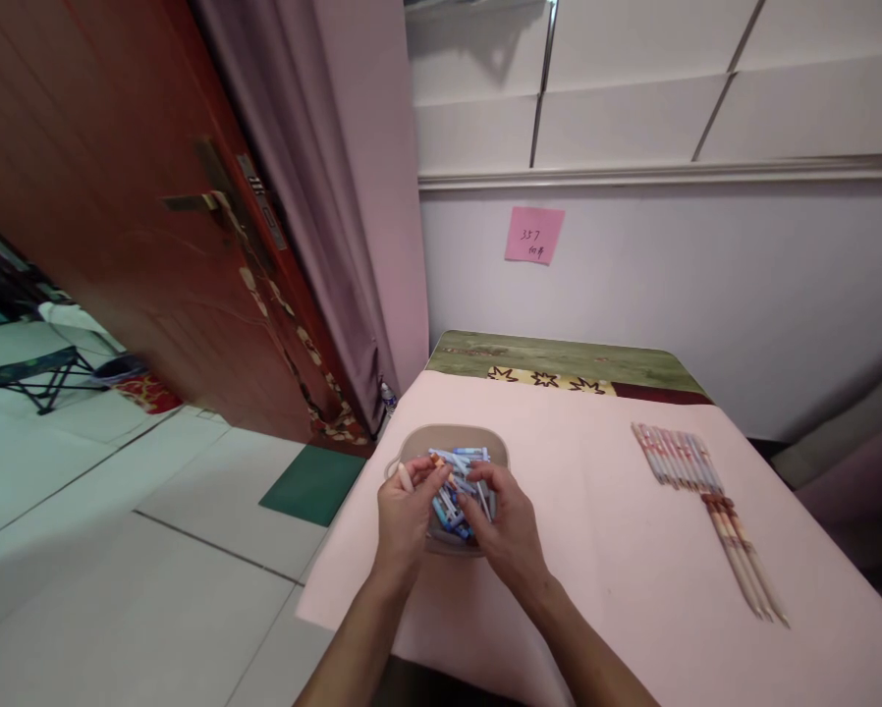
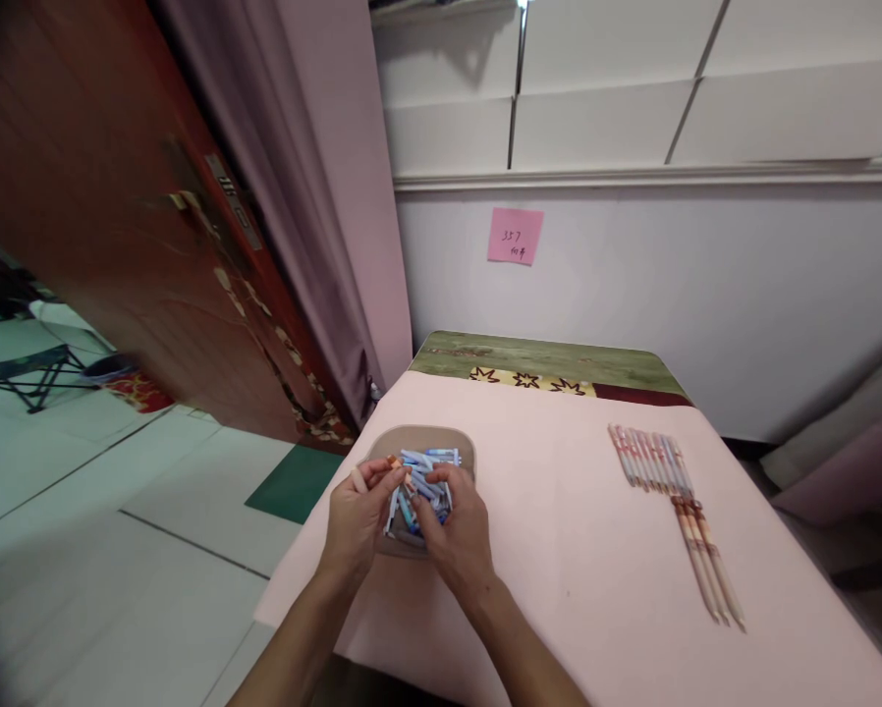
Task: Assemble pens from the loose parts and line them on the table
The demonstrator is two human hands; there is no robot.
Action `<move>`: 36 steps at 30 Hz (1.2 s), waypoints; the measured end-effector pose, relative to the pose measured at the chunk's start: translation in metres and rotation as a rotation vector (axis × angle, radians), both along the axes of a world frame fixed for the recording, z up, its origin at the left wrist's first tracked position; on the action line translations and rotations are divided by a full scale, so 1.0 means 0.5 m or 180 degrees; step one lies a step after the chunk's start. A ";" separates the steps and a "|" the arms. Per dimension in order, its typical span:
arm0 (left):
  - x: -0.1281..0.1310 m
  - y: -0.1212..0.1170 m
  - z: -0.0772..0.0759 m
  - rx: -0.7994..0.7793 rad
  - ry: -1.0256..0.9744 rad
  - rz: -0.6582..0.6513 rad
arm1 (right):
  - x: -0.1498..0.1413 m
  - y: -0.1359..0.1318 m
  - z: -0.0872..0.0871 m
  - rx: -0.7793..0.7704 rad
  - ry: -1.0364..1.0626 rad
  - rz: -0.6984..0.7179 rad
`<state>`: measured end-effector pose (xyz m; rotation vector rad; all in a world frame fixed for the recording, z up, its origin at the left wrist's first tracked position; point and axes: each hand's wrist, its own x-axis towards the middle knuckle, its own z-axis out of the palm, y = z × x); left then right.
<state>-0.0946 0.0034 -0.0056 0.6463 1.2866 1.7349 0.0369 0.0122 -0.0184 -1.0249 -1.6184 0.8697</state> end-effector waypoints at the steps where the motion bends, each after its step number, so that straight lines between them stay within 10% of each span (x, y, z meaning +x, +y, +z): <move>1: 0.002 -0.002 0.002 -0.0063 -0.0147 -0.0076 | -0.001 -0.001 -0.001 -0.0103 0.0025 0.0041; 15: 0.025 -0.001 -0.004 -0.0861 -0.2495 -0.1021 | 0.003 -0.014 0.012 0.0399 0.0051 -0.0203; 36: 0.020 -0.003 0.007 -0.0270 -0.1056 -0.0474 | 0.013 0.012 0.023 0.0942 -0.1245 -0.0617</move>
